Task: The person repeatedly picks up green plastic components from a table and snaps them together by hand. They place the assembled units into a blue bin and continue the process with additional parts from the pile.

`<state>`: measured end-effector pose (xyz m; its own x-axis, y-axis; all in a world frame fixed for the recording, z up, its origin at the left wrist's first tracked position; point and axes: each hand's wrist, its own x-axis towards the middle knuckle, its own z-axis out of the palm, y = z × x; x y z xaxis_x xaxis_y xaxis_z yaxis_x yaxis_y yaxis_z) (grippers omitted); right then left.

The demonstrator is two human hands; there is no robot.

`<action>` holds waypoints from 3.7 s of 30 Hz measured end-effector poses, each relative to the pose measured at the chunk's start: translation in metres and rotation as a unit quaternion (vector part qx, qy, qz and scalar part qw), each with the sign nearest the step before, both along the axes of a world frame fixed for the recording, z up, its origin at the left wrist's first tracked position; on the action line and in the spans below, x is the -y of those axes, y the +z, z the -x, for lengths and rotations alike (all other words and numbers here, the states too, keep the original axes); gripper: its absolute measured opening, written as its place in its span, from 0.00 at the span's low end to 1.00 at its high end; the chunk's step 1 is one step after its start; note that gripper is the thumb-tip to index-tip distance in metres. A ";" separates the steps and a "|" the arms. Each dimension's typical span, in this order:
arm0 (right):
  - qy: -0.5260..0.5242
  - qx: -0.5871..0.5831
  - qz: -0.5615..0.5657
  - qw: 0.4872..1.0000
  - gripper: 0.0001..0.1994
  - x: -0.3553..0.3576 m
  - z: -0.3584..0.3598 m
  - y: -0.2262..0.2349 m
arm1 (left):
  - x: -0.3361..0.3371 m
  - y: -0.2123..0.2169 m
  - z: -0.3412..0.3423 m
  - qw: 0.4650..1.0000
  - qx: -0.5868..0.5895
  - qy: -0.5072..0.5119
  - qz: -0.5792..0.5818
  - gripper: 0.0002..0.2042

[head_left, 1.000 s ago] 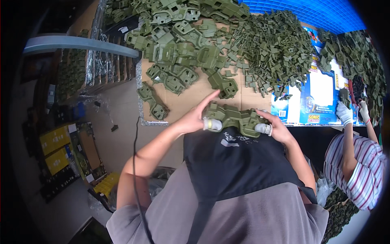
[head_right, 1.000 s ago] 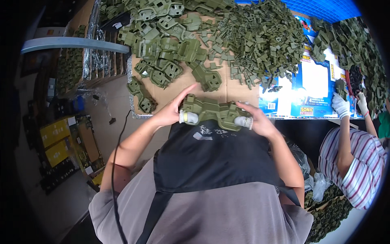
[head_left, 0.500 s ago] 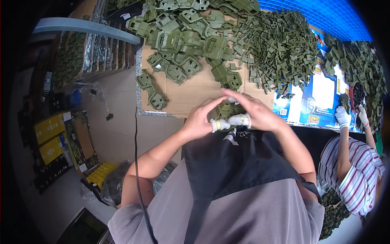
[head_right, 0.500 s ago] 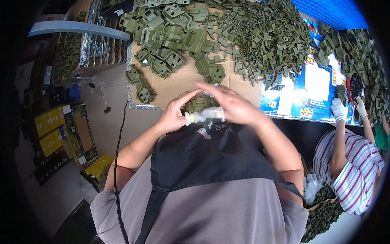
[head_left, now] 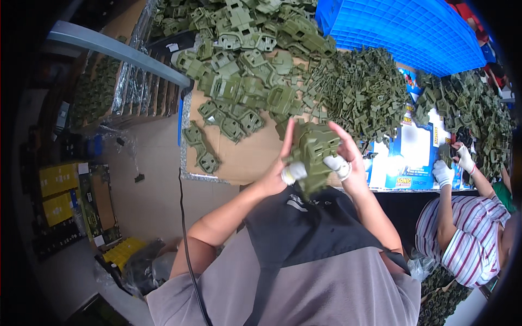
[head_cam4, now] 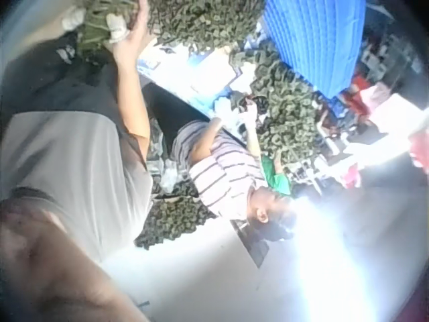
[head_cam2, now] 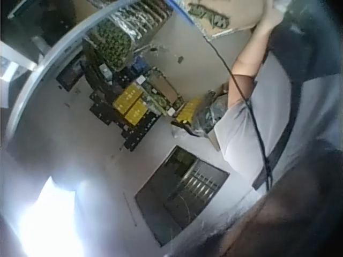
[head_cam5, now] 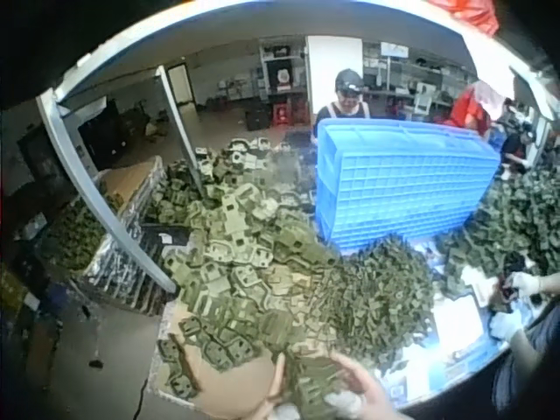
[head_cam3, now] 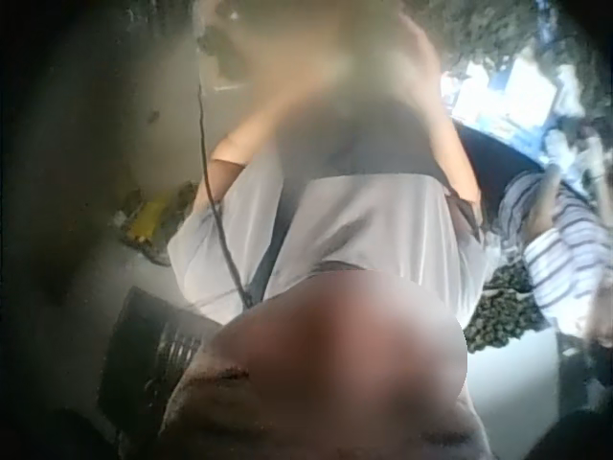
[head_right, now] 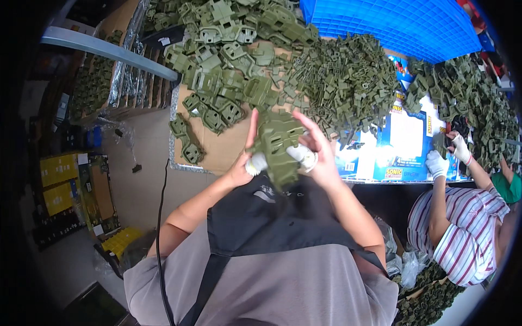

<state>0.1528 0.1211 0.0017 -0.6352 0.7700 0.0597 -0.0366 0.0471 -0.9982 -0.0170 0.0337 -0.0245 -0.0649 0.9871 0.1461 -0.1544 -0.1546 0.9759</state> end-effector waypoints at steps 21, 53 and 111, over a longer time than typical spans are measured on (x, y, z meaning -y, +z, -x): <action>0.103 0.233 -0.076 0.964 0.33 0.037 -0.057 0.015 | 0.013 0.017 -0.012 0.959 -0.226 -0.133 0.109 0.20; -0.032 0.102 0.166 0.980 0.31 0.053 -0.087 -0.049 | 0.019 -0.031 0.016 0.969 -0.098 -0.124 0.190 0.37; -0.192 0.115 -0.033 0.974 0.16 -0.056 -0.122 0.009 | -0.063 0.025 -0.010 0.961 -0.273 -0.013 -0.029 0.43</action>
<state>0.2747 0.1770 0.0107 -0.3039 0.9527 0.0077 0.2209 0.0783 -0.9721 -0.0068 0.0967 0.0009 0.0614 0.9767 0.2058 0.3746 -0.2136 0.9022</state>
